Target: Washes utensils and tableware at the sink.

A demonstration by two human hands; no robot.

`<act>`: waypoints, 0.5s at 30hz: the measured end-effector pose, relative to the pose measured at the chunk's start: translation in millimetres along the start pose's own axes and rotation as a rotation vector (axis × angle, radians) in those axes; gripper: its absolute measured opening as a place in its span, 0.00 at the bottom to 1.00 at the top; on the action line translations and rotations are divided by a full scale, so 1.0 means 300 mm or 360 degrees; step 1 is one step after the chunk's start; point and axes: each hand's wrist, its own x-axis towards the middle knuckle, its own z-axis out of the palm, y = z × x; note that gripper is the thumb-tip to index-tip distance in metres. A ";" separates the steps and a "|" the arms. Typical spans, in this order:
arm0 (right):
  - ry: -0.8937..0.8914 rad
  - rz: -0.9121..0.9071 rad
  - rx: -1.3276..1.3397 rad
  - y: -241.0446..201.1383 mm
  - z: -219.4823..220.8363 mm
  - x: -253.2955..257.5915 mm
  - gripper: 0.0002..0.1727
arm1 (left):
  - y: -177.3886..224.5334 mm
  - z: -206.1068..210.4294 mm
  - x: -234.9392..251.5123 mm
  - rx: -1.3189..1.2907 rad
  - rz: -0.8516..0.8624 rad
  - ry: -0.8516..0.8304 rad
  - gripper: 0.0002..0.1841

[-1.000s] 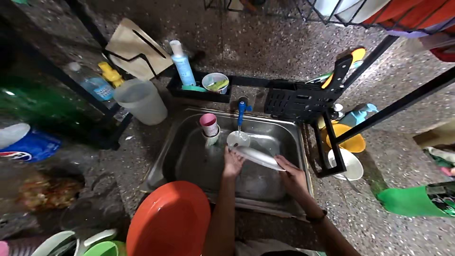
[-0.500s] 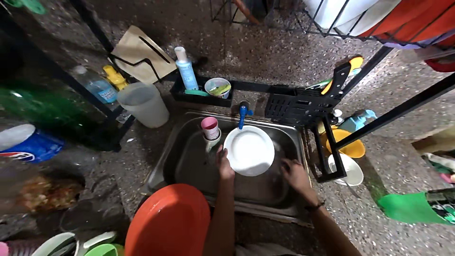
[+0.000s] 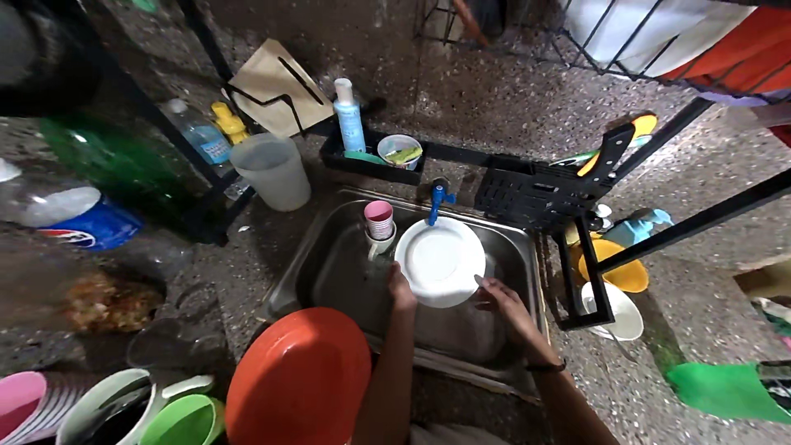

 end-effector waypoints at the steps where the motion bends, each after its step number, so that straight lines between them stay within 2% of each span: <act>1: 0.0011 0.0011 0.0078 -0.011 0.016 -0.014 0.23 | -0.002 0.001 -0.010 0.0122 -0.0072 -0.0065 0.24; 3: 0.0078 -0.0028 0.0141 -0.037 0.039 -0.051 0.20 | -0.010 0.010 -0.029 0.0370 -0.0142 -0.0274 0.25; 6: 0.0234 -0.0298 -0.0048 -0.080 0.059 -0.123 0.11 | -0.024 0.005 -0.032 0.0610 -0.0098 -0.0581 0.23; 9: 0.0289 -0.0634 -0.0175 -0.183 0.073 -0.208 0.06 | -0.011 0.017 -0.031 0.0604 -0.0174 -0.0656 0.19; 12: 0.0090 -0.0948 -0.0438 -0.290 0.091 -0.302 0.08 | 0.017 0.022 -0.048 0.0641 -0.0264 -0.0532 0.17; 15: -0.0245 -0.1369 -0.0911 -0.333 0.146 -0.319 0.09 | 0.003 0.022 -0.048 0.1013 0.0019 -0.0469 0.21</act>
